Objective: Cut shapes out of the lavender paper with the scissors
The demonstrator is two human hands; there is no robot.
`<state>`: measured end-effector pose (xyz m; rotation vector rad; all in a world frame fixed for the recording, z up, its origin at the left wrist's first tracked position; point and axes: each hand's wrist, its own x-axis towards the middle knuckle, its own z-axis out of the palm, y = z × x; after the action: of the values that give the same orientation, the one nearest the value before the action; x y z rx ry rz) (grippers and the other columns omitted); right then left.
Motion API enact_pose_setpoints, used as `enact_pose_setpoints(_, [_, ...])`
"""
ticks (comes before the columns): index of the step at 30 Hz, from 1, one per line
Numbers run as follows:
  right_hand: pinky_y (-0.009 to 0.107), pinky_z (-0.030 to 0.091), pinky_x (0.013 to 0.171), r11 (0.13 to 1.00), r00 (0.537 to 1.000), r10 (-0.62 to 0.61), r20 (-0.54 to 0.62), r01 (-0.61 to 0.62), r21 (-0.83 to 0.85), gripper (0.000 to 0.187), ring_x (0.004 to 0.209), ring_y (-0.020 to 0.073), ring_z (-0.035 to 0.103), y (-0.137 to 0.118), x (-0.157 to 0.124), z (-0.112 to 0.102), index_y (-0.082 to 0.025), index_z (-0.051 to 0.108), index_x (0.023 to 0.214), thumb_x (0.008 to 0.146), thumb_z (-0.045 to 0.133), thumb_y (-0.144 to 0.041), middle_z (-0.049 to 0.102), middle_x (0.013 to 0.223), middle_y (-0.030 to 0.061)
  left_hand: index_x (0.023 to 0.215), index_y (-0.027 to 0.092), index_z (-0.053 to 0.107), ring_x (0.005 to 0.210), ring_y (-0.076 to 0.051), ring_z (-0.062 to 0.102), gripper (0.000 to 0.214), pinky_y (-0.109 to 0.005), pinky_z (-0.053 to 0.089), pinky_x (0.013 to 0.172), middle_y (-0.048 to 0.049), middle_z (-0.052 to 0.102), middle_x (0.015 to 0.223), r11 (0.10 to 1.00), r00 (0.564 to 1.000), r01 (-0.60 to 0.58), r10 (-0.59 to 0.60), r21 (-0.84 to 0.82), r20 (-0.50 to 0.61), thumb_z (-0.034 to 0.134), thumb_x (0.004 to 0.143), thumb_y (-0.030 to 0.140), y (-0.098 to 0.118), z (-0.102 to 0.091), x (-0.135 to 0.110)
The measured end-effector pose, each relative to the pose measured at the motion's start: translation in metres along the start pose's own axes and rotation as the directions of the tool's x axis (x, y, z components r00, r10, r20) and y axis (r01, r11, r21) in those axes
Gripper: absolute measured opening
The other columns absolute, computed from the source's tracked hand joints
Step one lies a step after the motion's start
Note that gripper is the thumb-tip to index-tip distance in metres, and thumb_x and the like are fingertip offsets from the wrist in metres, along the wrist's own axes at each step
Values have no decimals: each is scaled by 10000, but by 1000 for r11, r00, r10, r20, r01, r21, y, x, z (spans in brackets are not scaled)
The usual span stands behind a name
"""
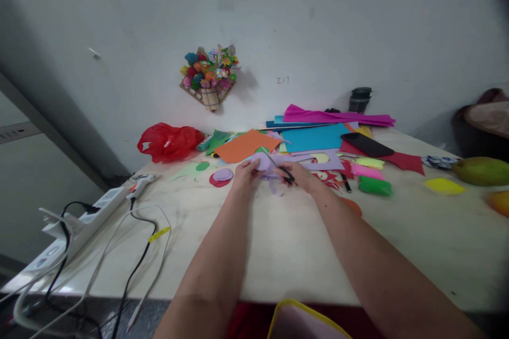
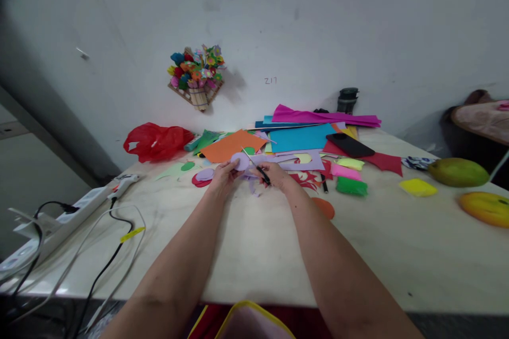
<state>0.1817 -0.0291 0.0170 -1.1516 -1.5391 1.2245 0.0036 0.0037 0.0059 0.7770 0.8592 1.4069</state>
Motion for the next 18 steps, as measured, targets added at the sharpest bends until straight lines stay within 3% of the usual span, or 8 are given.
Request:
enact_pose_setpoints(10, [204, 269, 354, 999, 1000, 20, 13, -20, 26, 292, 383, 75, 457, 6, 3, -2, -186, 570, 681, 713, 743, -419, 577, 523, -26, 710, 106, 664, 583, -122, 657, 181, -225, 553, 569, -43, 703, 693, 1000, 999, -24, 24, -15, -31, 844, 724, 108, 1, 2, -1])
enact_pose_setpoints(18, [203, 312, 362, 999, 1000, 15, 25, -16, 37, 282, 385, 76, 464, 4, 2, 0, -187, 560, 664, 707, 740, -399, 571, 516, -31, 828, 116, 685, 672, -167, 720, 228, -234, 582, 585, -57, 727, 755, 999, 998, -40, 39, -25, -40, 863, 687, 111, 0, 2, 0])
